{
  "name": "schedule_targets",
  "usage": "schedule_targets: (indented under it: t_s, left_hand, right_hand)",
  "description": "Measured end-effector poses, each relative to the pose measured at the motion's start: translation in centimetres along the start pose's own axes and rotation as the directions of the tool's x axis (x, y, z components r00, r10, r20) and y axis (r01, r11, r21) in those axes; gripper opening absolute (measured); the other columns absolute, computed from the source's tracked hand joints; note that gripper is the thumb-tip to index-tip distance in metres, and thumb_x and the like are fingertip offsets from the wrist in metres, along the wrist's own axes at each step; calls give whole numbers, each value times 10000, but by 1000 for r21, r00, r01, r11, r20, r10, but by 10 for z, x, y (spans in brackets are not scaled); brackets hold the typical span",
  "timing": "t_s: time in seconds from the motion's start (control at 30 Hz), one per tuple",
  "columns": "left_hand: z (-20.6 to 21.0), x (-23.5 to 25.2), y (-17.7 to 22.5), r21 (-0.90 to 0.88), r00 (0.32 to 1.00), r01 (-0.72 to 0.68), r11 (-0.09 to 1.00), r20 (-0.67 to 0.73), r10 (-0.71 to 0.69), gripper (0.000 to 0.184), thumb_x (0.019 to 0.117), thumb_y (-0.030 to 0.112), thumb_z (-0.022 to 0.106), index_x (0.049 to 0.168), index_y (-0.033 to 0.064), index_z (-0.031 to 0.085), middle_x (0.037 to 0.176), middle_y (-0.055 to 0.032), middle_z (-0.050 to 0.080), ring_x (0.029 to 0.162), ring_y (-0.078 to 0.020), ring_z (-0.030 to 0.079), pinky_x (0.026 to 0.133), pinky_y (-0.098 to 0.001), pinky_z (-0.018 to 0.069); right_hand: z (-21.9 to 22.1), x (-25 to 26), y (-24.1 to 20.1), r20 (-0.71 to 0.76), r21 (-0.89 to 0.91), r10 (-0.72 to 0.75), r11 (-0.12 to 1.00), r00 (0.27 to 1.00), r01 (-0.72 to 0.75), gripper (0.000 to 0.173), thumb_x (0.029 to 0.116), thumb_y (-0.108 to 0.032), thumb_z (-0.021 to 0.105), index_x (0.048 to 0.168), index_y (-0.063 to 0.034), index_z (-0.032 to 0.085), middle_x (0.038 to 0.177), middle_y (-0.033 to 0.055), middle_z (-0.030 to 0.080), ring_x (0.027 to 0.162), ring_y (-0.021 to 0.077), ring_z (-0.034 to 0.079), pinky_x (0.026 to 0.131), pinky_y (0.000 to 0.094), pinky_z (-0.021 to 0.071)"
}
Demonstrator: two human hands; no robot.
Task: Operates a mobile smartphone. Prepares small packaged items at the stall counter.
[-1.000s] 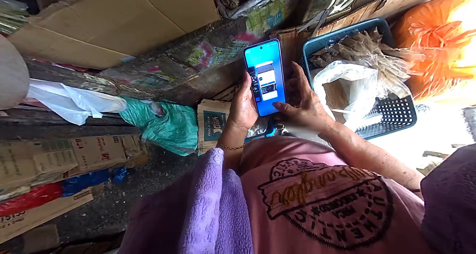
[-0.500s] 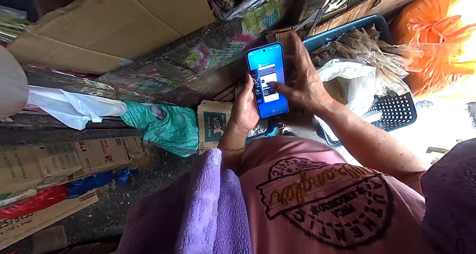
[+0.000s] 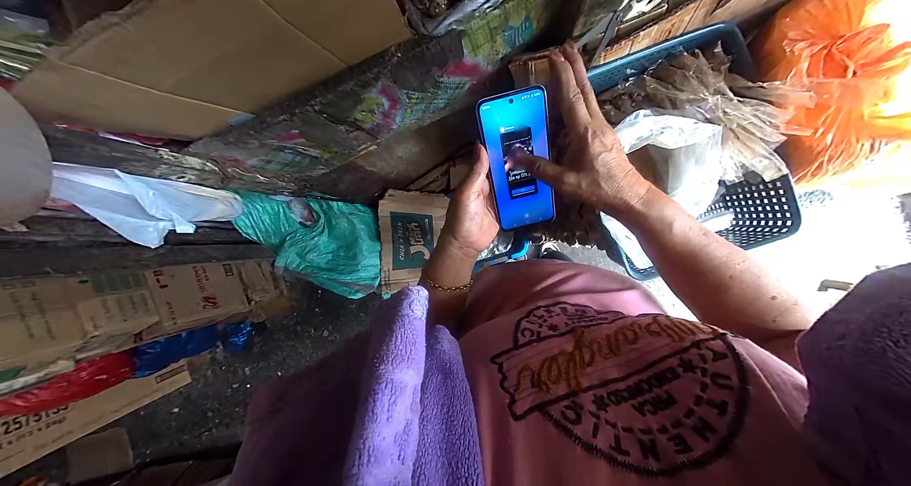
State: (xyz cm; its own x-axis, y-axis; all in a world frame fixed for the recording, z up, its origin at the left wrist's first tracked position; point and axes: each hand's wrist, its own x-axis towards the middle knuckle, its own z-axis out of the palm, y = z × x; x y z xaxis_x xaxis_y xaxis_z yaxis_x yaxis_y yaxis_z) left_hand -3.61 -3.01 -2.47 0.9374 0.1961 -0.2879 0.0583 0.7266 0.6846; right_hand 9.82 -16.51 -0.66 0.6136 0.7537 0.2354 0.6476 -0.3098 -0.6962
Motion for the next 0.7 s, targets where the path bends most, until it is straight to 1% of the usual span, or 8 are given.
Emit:
schedule_targets:
  t_s: [0.03,0.1,0.17,0.27,0.4,0.53,0.6,0.7]
  left_hand:
    - [-1,0,-1,5,1000,-2,1000,21,2,573,1110,486,160,1529,164,382,1466,-79,529,1352,-216,525,1109,-445,463]
    - [-2,0,-2,7,998,-7,1000,58,6,583,1111,481,152,1553,159,355,1480,-99,519,1359,-242,523,1111,-471,464]
    - [-1,-1,-2,7,1000,1,1000,27,-1,572,1108,489,166,1518,160,393,1425,-100,574,1322,-242,563,1090,-471,487]
    - [-3,-2,-2,7,1000,7,1000,17,-7,578,1107,498,168,1506,154,407,1401,-97,590,1311,-234,571,1088,-462,489]
    - [-4,-2,-2,4,1000,7,1000,-10,-7,591,1103,514,166,1505,157,413,1400,-95,592,1309,-230,573,1086,-456,490]
    - [-3,-1,-1,3,1000,-3,1000,-6,3,587,1105,506,167,1521,159,394,1425,-91,572,1330,-225,552,1103,-448,473]
    - [-5,2,-1,-18,1000,3,1000,0,-3,587,1107,501,159,1515,155,400,1417,-105,577,1319,-241,563,1093,-462,481]
    - [-5,1,-1,-13,1000,-19,1000,6,19,566,1113,479,154,1499,157,414,1401,-103,589,1302,-243,578,1085,-462,491]
  right_hand:
    - [-3,3,-1,-53,15,-12,1000,999,13,965,896,-375,732,1628,-18,215,1696,231,150,1508,316,352,1120,421,459]
    - [-7,8,0,-166,67,-44,996,985,56,837,950,-301,684,1596,30,270,1661,276,213,1452,297,435,998,342,548]
    - [-12,9,1,-206,101,-52,992,977,74,800,980,-317,650,1588,43,276,1643,284,248,1392,273,508,914,308,585]
    - [-12,3,3,-157,104,-75,990,985,92,811,979,-334,649,1590,40,270,1643,281,249,1396,277,504,931,330,586]
    - [-5,-11,2,-15,67,-100,993,995,101,885,929,-343,694,1609,12,252,1676,255,195,1522,299,334,1088,356,503]
    - [-5,-17,4,23,128,-72,989,997,69,866,928,-304,696,1608,6,258,1673,247,212,1459,285,425,991,334,552]
    - [-8,-19,5,9,243,-11,970,1000,9,806,966,-256,673,1608,-1,259,1653,218,282,1395,249,512,948,316,584]
    - [-9,-21,9,-5,423,83,903,997,-73,653,1033,-213,575,1581,8,298,1523,160,493,1210,166,648,956,291,585]
